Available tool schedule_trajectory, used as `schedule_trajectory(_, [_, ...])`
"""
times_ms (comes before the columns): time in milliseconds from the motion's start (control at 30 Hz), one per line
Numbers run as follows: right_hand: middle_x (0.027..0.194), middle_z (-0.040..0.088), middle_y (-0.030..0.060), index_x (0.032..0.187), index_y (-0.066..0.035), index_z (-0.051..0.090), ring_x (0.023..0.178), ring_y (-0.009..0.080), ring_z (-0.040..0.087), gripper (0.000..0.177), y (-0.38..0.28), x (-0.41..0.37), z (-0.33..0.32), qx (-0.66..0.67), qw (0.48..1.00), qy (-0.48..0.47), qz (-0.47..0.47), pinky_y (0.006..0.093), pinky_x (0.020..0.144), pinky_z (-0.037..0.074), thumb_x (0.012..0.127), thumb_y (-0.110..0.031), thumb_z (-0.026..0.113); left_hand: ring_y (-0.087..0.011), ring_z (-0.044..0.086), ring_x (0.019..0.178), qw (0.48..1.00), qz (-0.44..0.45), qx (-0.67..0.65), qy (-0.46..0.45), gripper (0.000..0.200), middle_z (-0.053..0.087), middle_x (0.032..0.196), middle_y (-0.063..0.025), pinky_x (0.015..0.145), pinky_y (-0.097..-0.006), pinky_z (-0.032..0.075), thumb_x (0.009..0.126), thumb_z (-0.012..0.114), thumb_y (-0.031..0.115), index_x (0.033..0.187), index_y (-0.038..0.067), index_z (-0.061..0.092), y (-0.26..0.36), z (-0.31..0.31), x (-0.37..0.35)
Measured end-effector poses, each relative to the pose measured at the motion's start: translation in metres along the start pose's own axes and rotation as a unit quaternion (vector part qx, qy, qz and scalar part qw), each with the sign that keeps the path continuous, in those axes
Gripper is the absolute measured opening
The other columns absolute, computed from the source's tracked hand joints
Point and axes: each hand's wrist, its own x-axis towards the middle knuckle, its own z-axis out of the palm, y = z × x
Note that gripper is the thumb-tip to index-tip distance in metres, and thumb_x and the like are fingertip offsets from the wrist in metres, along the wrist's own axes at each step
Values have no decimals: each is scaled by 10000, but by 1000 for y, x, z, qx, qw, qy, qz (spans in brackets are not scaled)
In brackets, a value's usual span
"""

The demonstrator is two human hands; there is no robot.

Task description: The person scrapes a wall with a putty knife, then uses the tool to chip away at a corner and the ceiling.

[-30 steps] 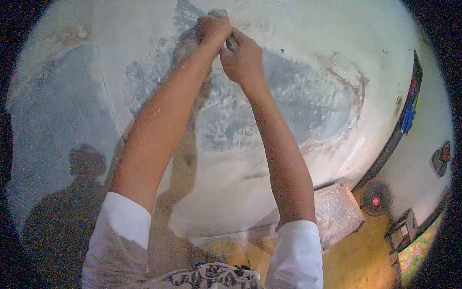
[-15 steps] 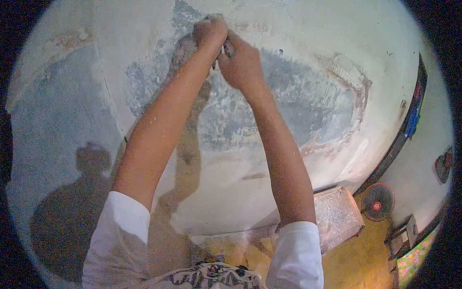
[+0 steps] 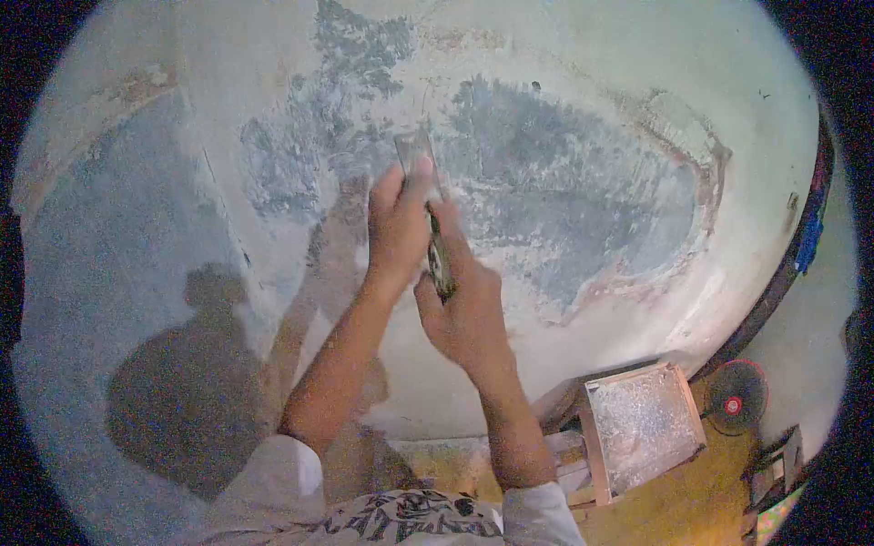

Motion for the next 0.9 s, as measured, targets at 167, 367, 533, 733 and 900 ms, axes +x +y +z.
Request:
schedule_trajectory(167, [1324, 555, 268, 1493, -22, 355, 1193, 402, 565, 731, -1, -38, -13, 29, 999, -20, 29, 378, 932, 488, 808, 0, 611, -100, 551, 690, 988, -74, -121, -57, 280, 598, 779, -41, 646, -267, 461, 1039, 505, 299, 1071, 25, 549, 9, 7, -62])
schedule_trajectory(367, [1105, 661, 269, 1501, -36, 349, 929, 394, 700, 772, 11, -51, -32, 22, 999, -42, 0, 376, 764, 541, 784, -29, 634, -110, 544, 784, 983, -87, -149, -70, 316, 591, 861, -60, 741, -278, 454, 1039, 506, 314, 1190, 38, 476, 19, 15, -87])
schedule_trajectory(533, [1467, 488, 219, 1503, 15, 340, 1273, 258, 561, 741, 22, -51, -45, 115, 988, -99, 36, 307, 1009, 435, 808, 1, 598, -122, 537, 876, 985, -89, -134, -59, 350, 584, 927, -65, 813, -297, 445, 1031, 513, 288, 1258, 34, 431, 20, 21, -97])
schedule_trajectory(733, [1492, 467, 195, 1508, 5, 347, 1336, 233, 492, 748, 46, -51, -42, 141, 981, -116, 66, 315, 1072, 369, 803, 9, 598, -128, 514, 980, 988, -109, -93, -62, 425, 564, 1053, -69, 899, -296, 430, 1023, 527, 257, 1344, 27, 373, -6, 23, -109])
schedule_trajectory(900, [1528, 420, 186, 1493, 7, 373, 1383, 240, 434, 701, 51, -51, -31, 154, 977, -104, 108, 335, 1111, 323, 824, 10, 582, -141, 503, 1030, 983, -122, -101, -97, 478, 542, 1114, -76, 954, -309, 413, 1025, 520, 251, 1396, 15, 333, -21, 17, -107])
